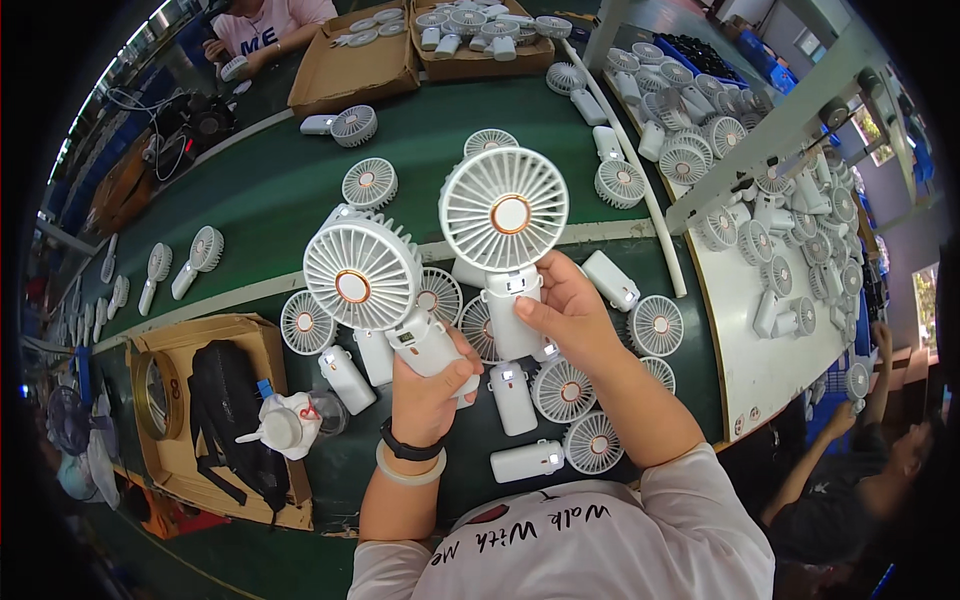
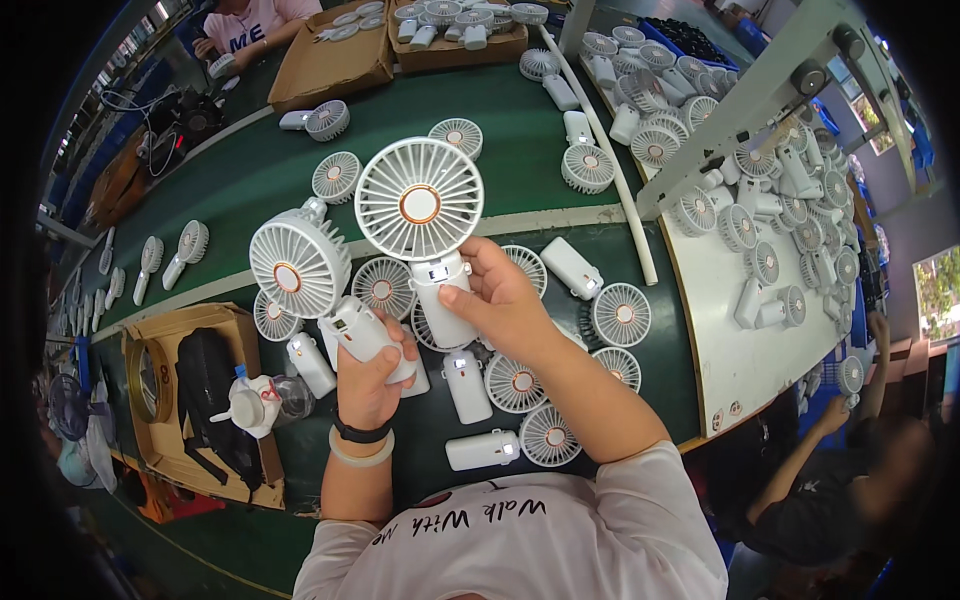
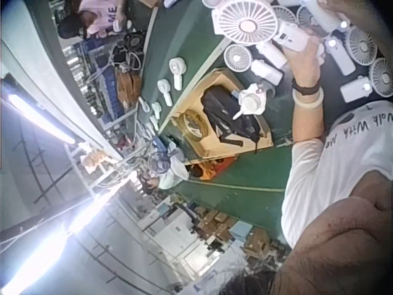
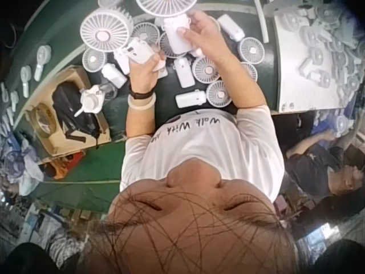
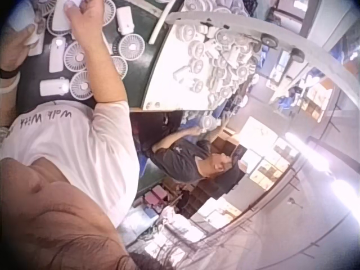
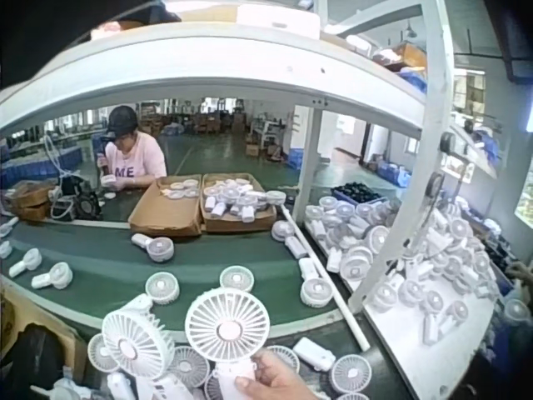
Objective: The person assembles white handheld fans by attaching the fan head to the handle base. They repeatedly pick up components from a green workbench, align the parts, and snap them together. The person then places the assembled units into a cardboard box.
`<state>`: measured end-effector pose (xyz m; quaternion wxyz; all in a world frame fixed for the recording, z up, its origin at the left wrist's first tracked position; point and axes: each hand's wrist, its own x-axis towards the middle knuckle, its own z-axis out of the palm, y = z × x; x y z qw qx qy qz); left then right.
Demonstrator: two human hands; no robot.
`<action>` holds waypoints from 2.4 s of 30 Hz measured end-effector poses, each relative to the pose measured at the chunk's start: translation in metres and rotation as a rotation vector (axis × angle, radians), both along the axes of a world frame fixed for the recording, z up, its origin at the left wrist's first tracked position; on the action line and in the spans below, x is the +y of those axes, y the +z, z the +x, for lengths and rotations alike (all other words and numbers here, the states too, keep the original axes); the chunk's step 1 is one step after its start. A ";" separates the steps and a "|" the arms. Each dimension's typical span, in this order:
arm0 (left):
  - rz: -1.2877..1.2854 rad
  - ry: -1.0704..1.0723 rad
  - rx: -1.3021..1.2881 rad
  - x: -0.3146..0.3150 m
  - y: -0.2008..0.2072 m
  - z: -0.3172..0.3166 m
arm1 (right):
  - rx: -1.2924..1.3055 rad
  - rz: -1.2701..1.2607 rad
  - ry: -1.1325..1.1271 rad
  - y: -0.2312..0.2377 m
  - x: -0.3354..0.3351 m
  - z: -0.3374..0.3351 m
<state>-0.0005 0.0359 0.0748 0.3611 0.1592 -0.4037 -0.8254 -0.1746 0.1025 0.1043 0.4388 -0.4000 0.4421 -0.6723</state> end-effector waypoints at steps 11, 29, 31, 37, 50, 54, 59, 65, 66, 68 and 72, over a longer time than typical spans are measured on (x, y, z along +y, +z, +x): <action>-0.035 -0.029 0.061 0.008 0.002 0.006 | 0.052 -0.027 -0.049 -0.003 -0.006 0.022; -0.038 0.042 -0.029 0.005 0.005 0.001 | 0.024 0.016 -0.031 0.002 -0.010 0.016; -0.009 0.013 0.017 0.003 0.006 -0.008 | 0.037 -0.029 -0.066 0.003 -0.011 0.015; 0.073 -0.032 0.095 0.001 0.015 -0.026 | -0.024 0.007 -0.074 0.003 -0.015 0.002; 0.164 -0.277 0.395 -0.027 0.004 -0.038 | 1.442 1.088 -0.227 0.001 -0.125 -0.110; 0.113 -0.318 0.367 -0.024 0.006 -0.043 | 1.310 1.085 -0.338 -0.040 -0.130 -0.152; 0.099 -0.327 0.402 -0.027 0.003 -0.029 | -0.148 0.243 0.024 -0.016 -0.081 -0.109; 0.110 -0.302 0.390 -0.024 0.003 -0.023 | -0.209 0.118 0.041 0.019 -0.007 -0.027; 0.102 -0.293 0.365 -0.023 0.004 -0.023 | -0.194 0.114 0.028 0.020 -0.003 -0.024; 0.075 -0.295 0.359 -0.021 0.004 -0.021 | -0.110 0.075 -0.008 0.013 0.003 -0.020; 0.044 -0.299 0.366 -0.019 0.004 -0.016 | -0.130 0.102 -0.032 0.017 0.001 -0.012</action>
